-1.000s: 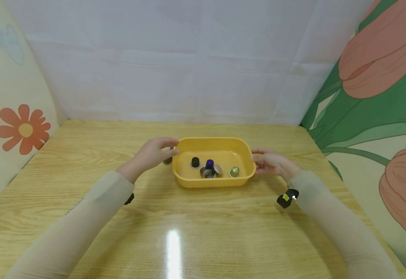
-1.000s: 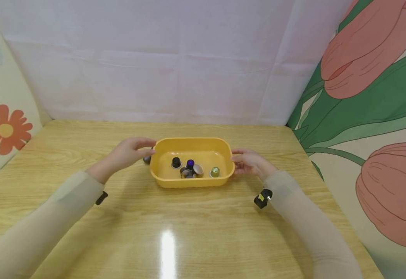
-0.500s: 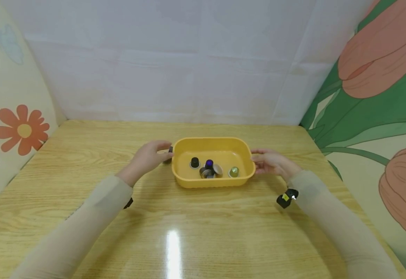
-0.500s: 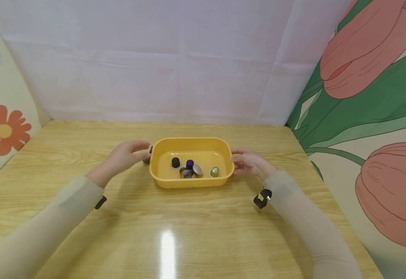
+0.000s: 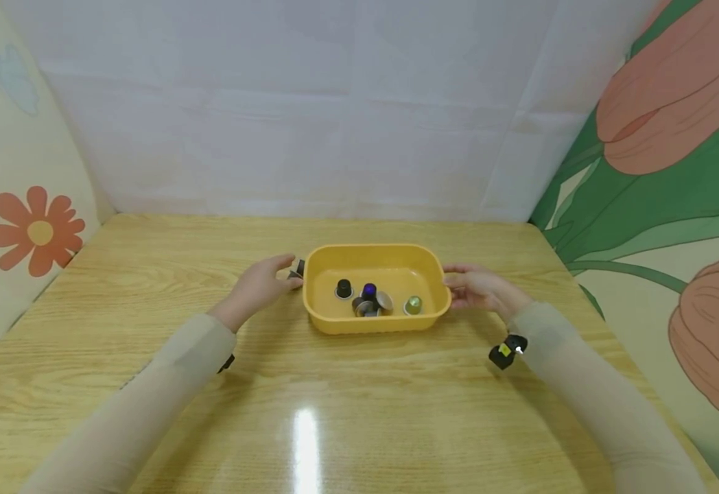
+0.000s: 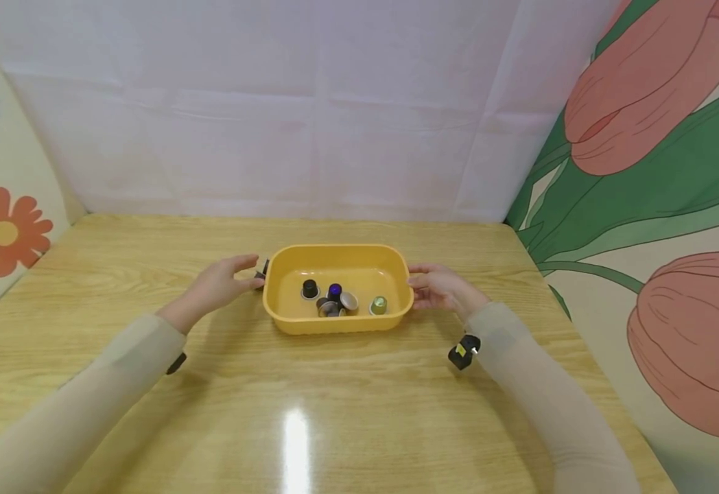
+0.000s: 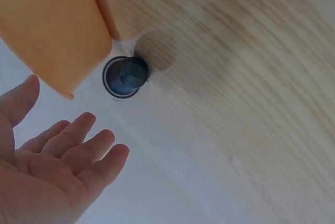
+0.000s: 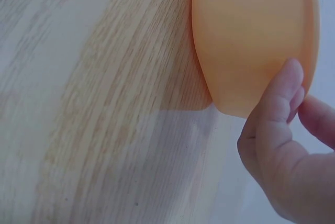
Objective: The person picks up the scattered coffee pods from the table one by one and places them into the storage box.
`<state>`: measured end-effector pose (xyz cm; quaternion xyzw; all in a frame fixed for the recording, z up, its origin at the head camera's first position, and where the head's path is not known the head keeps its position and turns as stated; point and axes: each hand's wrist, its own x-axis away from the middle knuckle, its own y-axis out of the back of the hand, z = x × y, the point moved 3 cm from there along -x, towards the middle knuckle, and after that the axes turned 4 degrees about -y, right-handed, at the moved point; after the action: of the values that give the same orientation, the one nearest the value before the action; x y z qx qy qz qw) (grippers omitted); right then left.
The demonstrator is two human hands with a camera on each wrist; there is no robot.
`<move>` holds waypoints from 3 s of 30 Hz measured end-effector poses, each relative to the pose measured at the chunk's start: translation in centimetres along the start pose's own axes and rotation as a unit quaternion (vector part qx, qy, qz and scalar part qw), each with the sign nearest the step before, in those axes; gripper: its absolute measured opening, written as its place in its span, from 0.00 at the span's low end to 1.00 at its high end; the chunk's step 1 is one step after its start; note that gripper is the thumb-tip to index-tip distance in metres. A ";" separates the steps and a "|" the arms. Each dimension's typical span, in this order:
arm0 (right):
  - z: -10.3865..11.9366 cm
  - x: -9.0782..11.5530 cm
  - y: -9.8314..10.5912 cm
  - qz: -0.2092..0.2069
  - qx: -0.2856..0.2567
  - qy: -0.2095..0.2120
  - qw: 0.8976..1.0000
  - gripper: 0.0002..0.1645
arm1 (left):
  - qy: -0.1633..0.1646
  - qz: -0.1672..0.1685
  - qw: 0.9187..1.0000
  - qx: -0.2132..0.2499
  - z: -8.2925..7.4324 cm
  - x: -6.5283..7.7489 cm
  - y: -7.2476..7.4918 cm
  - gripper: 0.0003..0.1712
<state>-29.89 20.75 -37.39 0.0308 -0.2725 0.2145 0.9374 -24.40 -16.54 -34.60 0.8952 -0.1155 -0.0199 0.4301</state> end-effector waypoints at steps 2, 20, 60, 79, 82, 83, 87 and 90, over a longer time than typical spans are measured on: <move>0.0 -0.1 0.0 -0.002 0.001 0.000 1.000 0.32 | 0.001 0.000 1.000 0.002 0.1 0.0 0.0 0.36; 0.0 0.1 0.0 -0.010 0.003 -0.006 1.000 0.32 | 0.010 0.025 1.000 -0.009 1.1 -0.6 -0.2 0.38; 0.1 -0.3 -0.2 -0.004 -0.006 -0.005 1.000 0.32 | -0.030 0.041 0.992 -0.114 3.2 -3.6 -2.0 0.29; -0.1 -0.3 -0.3 -0.001 0.002 0.000 1.000 0.32 | -0.015 0.026 0.992 -0.125 3.3 -1.9 -0.6 0.33; -0.1 -0.3 -0.4 0.002 0.000 -0.002 1.000 0.32 | -0.011 0.029 0.993 -0.114 3.1 -1.6 -0.2 0.34; -0.1 -0.3 -0.4 0.002 0.000 -0.002 1.000 0.32 | -0.009 0.030 0.994 -0.109 3.0 -1.5 -0.1 0.34; 0.0 -0.3 -0.4 0.002 0.001 -0.003 1.000 0.32 | -0.005 0.037 0.996 -0.086 2.6 -1.3 0.4 0.35; 0.0 -0.3 -0.4 0.001 0.002 -0.002 1.000 0.33 | -0.016 0.037 0.996 -0.083 2.0 -1.1 0.8 0.34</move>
<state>-29.95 20.31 -37.51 0.0328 -0.2738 0.2161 0.9366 -25.94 -18.31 -35.35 0.8513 -0.1531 -0.0283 0.5011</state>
